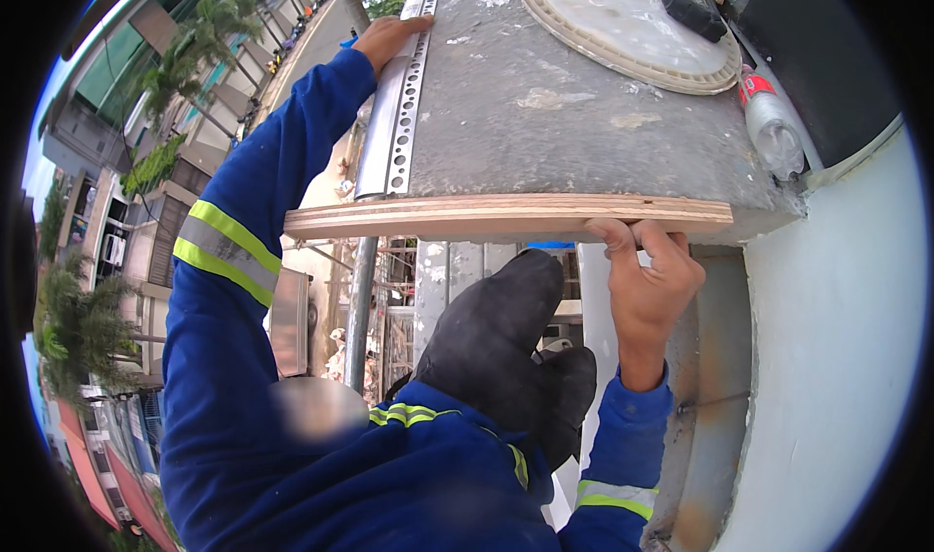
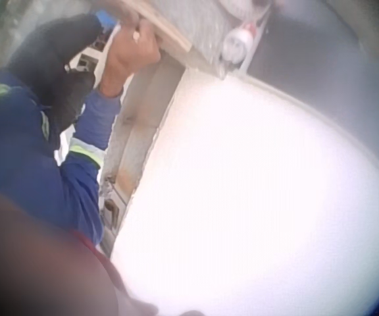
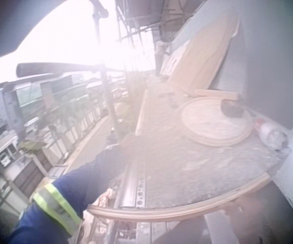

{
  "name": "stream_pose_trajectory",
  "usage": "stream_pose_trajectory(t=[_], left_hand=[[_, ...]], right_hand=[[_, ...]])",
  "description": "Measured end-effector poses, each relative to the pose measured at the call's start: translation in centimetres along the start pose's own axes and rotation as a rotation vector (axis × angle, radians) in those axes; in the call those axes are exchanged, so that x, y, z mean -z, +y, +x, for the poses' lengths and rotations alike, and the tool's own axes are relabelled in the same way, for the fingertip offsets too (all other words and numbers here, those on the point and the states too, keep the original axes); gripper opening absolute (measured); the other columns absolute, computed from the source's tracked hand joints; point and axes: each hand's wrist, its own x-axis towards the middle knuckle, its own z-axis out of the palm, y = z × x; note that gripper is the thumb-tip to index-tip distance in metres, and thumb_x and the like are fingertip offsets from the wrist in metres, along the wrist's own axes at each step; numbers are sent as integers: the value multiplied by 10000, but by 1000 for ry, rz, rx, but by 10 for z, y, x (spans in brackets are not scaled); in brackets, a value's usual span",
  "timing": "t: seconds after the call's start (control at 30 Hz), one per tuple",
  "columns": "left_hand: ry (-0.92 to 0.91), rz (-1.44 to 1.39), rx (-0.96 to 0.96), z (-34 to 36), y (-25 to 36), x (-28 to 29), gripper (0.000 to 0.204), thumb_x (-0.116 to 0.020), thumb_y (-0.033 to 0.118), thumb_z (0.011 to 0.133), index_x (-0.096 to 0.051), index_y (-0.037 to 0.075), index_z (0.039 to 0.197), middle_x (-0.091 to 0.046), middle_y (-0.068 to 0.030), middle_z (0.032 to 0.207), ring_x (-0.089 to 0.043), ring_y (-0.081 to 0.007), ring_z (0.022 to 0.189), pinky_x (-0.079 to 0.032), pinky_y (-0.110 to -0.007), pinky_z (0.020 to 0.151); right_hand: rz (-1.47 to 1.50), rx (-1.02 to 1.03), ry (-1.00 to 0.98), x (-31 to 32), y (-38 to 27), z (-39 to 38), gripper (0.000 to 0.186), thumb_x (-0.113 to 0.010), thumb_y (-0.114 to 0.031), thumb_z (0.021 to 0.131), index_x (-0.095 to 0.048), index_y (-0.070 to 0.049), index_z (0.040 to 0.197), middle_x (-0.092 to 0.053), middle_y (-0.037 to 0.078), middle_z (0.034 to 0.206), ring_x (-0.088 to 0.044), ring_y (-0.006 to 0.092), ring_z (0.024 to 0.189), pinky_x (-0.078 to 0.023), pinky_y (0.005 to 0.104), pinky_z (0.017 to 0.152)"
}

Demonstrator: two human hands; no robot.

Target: The person positions a perforated metal strip along a concrete ledge, then places a wooden molding piece against it and repeatedly adjusts its alignment. The person uses both hands to hold and shift the pieces into place.

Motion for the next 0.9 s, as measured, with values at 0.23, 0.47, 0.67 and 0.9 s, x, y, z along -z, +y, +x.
stream_pose_trajectory(t=[0.23,0.47,0.67,0.9], left_hand=[[19,212,-61,4,-12,-3,362,-557,342,1017,-685,101,1256,-717,-172,997,-743,-239,815,-582,-335,788],[63,35,138,-10,14,-5,337,-519,234,1035,-635,141,1337,-716,-190,1003,-746,-269,770,-595,-363,782],[21,-43,187,-20,38,-1,359,-469,152,1042,-620,199,1364,-695,-208,1100,-734,-301,909,-567,-367,869],[49,-69,118,-3,13,-8,341,-472,167,1041,-632,189,1342,-699,-202,1088,-730,-297,907,-566,-370,862]], right_hand=[[43,-48,7,-2,-1,-3,200,-839,-96,807,-687,28,765,-556,39,621,-479,120,652,-424,286,587],[20,-58,6,-2,-1,-3,221,-822,-161,843,-708,18,782,-574,17,628,-485,110,667,-415,279,604],[-1,-46,51,-5,-3,-7,235,-815,-192,856,-704,1,780,-590,13,640,-477,108,649,-424,274,608],[16,79,145,-16,-2,-11,165,-794,-112,868,-694,-3,796,-632,24,666,-534,96,609,-452,263,601]])
